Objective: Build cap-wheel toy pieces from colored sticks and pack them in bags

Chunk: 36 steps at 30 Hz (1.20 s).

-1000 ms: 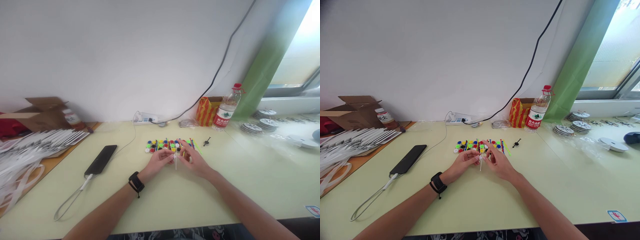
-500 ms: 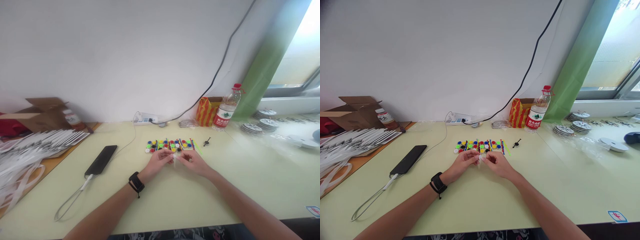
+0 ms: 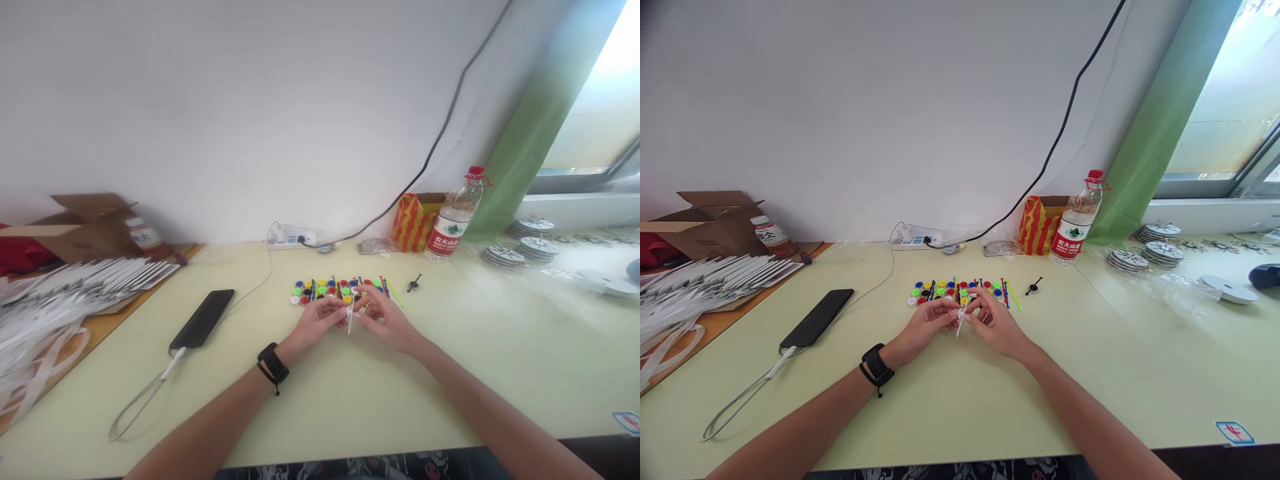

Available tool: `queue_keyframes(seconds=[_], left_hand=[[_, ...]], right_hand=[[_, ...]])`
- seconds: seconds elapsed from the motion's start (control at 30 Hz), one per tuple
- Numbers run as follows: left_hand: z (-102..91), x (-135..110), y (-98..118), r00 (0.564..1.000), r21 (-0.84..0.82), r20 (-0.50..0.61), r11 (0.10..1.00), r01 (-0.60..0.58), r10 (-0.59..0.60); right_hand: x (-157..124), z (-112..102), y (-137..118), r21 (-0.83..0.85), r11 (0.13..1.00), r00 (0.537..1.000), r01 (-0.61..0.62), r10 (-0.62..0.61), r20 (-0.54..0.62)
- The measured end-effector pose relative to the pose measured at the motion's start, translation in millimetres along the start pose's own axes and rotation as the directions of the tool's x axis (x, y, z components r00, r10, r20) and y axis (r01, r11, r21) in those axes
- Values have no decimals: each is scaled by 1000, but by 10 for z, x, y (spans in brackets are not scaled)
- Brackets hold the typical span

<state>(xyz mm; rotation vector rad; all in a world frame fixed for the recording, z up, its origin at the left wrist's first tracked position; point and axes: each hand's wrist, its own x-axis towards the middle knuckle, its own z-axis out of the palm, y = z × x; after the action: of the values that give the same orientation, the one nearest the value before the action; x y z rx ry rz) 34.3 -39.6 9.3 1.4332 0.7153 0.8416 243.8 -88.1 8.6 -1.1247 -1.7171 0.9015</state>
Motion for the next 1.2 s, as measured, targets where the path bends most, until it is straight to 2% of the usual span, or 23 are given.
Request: queue_keyframes(seconds=[0.17, 0.37, 0.53, 1.03, 1.2], left_hand=[[-2, 2, 11, 1000, -15, 4, 1000, 12, -12], [-2, 16, 13, 1000, -3, -22, 1000, 13, -13], [15, 5, 32, 1000, 5, -7, 1000, 12, -12], [34, 1, -1, 1000, -9, 1, 1000, 12, -12], [38, -10, 5, 999, 6, 37, 1000, 4, -5]], right_hand=[[-30, 10, 63, -45, 999, 995, 11, -15, -97], [45, -27, 126, -35, 997, 993, -66, 69, 91], [92, -10, 85, -24, 1000, 1000, -3, 3, -5], [41, 39, 26, -47, 999, 995, -12, 17, 94], [17, 62, 19, -74, 997, 993, 12, -3, 120]])
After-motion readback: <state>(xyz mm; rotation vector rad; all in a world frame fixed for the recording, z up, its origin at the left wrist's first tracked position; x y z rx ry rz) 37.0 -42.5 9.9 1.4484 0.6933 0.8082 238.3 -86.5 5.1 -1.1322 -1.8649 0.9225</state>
